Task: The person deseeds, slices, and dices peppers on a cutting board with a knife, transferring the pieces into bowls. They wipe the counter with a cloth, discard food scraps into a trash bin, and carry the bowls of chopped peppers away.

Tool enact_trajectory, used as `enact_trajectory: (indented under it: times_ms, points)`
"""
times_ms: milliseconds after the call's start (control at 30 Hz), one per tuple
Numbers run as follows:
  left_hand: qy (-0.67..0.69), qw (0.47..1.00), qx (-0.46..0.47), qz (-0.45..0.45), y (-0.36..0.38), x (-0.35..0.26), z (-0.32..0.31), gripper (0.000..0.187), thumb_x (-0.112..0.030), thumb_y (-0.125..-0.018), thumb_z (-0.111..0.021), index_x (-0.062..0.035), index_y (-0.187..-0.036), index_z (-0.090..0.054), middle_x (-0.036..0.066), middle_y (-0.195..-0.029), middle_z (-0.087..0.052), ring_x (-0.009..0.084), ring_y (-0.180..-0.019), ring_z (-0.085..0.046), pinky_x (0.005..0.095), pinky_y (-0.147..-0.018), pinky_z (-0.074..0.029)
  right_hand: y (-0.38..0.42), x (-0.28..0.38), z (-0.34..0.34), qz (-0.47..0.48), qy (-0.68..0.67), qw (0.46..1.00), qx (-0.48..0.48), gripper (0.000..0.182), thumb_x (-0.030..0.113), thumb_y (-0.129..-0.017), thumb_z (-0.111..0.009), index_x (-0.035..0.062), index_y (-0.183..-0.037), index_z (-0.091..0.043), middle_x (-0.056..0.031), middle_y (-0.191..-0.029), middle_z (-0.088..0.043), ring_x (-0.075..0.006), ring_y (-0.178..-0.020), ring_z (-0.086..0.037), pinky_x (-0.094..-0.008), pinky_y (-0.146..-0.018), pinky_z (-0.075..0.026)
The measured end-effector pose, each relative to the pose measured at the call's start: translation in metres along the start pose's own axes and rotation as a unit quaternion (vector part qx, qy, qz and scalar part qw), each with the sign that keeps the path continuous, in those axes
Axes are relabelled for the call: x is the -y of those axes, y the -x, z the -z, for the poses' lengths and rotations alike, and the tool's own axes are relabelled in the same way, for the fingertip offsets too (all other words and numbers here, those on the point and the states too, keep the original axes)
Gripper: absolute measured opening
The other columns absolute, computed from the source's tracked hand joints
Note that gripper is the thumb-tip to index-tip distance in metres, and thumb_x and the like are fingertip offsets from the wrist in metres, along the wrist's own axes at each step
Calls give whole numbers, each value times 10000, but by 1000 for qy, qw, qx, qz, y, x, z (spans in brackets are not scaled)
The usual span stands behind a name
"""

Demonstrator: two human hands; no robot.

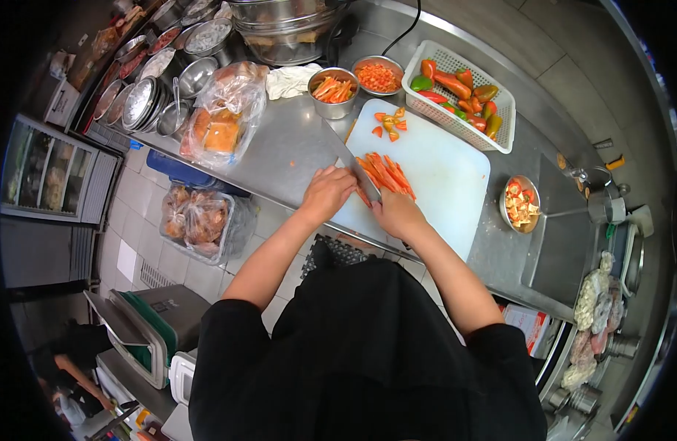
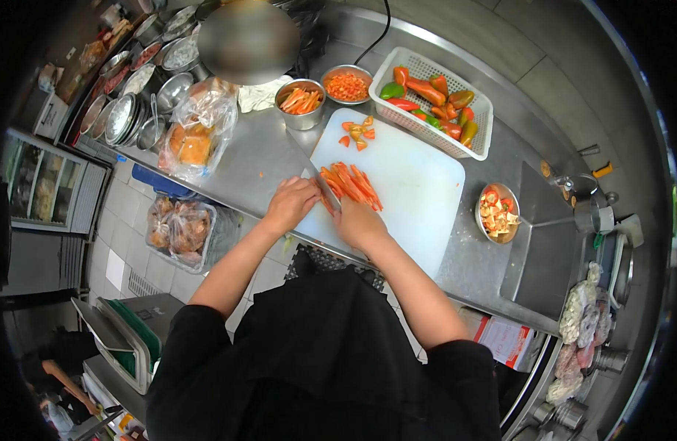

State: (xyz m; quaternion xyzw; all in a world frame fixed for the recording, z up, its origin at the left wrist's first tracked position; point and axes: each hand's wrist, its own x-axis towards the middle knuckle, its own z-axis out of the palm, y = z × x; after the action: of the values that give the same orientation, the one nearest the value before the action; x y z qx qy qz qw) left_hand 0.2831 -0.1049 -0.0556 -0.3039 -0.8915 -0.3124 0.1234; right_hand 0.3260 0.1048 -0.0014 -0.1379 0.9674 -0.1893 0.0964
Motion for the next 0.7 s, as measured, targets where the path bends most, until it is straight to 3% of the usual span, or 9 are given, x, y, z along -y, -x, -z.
enact_trajectory:
  times_ms: [67,200,267,300,367,533,600,633,700]
  points:
    - [-9,1000,4,0,1,-1,1,123,-149,-847,-731,-136,-964,-696,1,-992,-648,227,-986,-593,408,-826,-439,-2,3,9,-9,-20,1000,-18,335,269,-992,-562,-61,-1050,-583,-227,-818,-715,-351,-702,-719,-472,-722,-566]
    - [-7,1000,6,3,1,-2,4,135,-153,-846,-732,-131,-979,-723,13,-1056,-653,243,-1002,-604,405,-839,-436,-3,23,53,-94,-46,971,216,365,291,-990,-565,-63,-1077,-564,-257,-830,-705,-365,-680,-710,-469,-705,-569]
    - [-10,1000,1,2,2,2,1,137,-156,-845,-735,-132,-979,-725,13,-1064,-649,241,-1004,-605,405,-839,-434,-3,-19,-27,68,34,993,-90,358,275,-999,-555,-64,-1111,-546,-211,-724,-687,-288,-525,-671,-421,-599,-563]
    - [-11,1000,-3,-3,1,2,-2,140,-158,-843,-737,-134,-980,-727,13,-1071,-645,238,-1005,-606,405,-838,-433,-6,-18,-17,68,37,993,-90,358,275,-999,-555,-64,-1111,-546,-211,-724,-687,-288,-525,-671,-421,-599,-563]
    - [-12,1000,-10,-1,1,0,-2,119,-157,-844,-735,-146,-962,-723,-3,-1036,-633,220,-1005,-600,398,-835,-427,-13,-1,25,-69,-92,986,118,372,271,-997,-562,-78,-1125,-547,-226,-761,-695,-300,-552,-684,-426,-608,-566]
    - [-19,1000,-9,10,2,-1,1,104,-155,-846,-734,-161,-949,-722,-19,-1006,-621,201,-1010,-593,394,-838,-421,-9,11,33,-83,-81,972,202,384,274,-991,-568,-86,-1123,-543,-235,-769,-694,-310,-534,-677,-430,-594,-566]
    - [-19,1000,3,-2,1,-1,1,137,-155,-834,-750,-137,-968,-733,11,-1056,-645,229,-1001,-604,397,-838,-422,-8,-22,-36,87,16,986,-142,359,270,-995,-563,-73,-1102,-553,-210,-755,-696,-284,-501,-664,-418,-563,-556]
    - [-18,1000,1,-3,-1,-1,0,137,-155,-834,-750,-137,-968,-733,11,-1056,-645,229,-1001,-604,397,-838,-422,-7,5,8,-80,-97,990,68,348,270,-991,-568,-65,-1085,-577,-254,-865,-710,-359,-686,-715,-468,-689,-570]
    - [-18,1000,-21,1,2,-3,0,138,-154,-818,-755,-142,-955,-737,5,-1049,-647,225,-999,-604,400,-837,-419,-10,31,60,-116,-109,978,132,340,268,-989,-570,-61,-1076,-583,-266,-883,-708,-371,-721,-716,-476,-708,-568]
